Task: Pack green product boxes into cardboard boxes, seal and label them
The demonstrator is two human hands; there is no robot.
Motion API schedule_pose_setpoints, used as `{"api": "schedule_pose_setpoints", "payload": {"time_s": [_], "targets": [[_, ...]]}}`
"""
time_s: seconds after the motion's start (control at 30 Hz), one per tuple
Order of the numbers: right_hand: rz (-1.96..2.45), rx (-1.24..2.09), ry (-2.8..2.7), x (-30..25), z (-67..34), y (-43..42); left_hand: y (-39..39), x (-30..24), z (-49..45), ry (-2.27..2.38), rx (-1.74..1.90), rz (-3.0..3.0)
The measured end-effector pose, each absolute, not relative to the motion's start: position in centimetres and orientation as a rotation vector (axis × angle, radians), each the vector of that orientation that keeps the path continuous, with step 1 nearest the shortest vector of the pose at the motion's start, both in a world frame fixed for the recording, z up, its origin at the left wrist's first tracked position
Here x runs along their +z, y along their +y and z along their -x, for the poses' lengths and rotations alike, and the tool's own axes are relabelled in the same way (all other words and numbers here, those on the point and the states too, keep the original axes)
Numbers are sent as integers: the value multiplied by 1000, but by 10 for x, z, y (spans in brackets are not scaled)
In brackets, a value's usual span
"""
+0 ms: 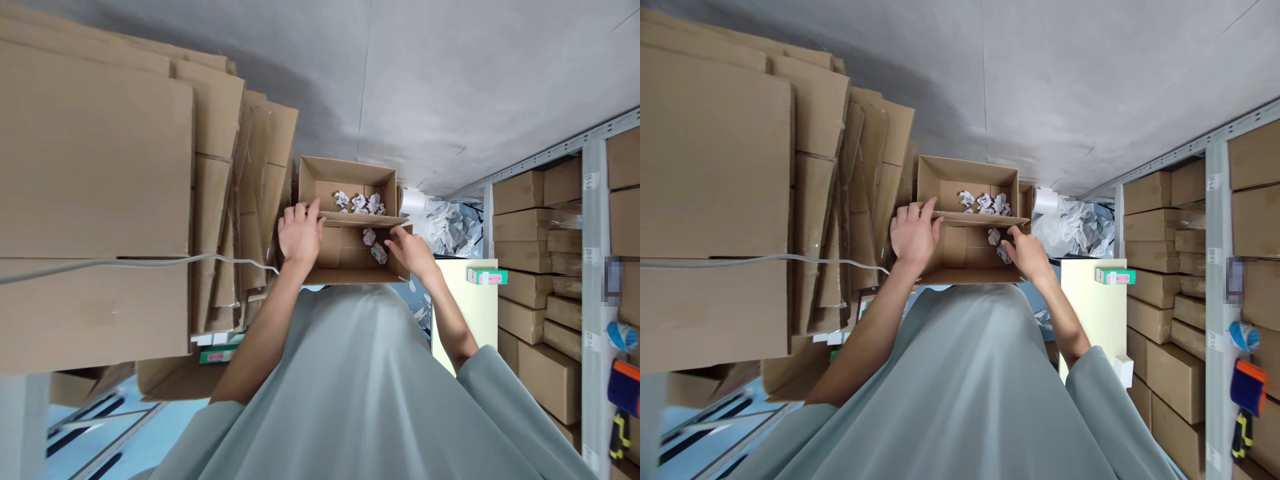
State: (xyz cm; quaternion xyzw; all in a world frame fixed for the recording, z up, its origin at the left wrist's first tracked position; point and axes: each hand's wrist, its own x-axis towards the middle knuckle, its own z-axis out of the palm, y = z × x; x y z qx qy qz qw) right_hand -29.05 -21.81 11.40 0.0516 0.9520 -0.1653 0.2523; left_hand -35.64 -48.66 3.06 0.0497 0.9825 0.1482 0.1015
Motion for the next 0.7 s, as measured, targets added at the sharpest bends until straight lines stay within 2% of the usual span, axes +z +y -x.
{"api": "schedule_pose_setpoints", "payload": {"time_s": [0.13,0.23,0.47,0.7], "targets": [[-10,-550,2716,135,330,-216,-486,34,357,2880,458,-109],[92,-485,2735,123,383,-216,-486,36,358,2869,457,-106],[270,-18,2344,21,507,-220,-484,40,361,2834,488,-56],[507,148,2240,-53,528,-247,-481,38,361,2819,449,-11]]}}
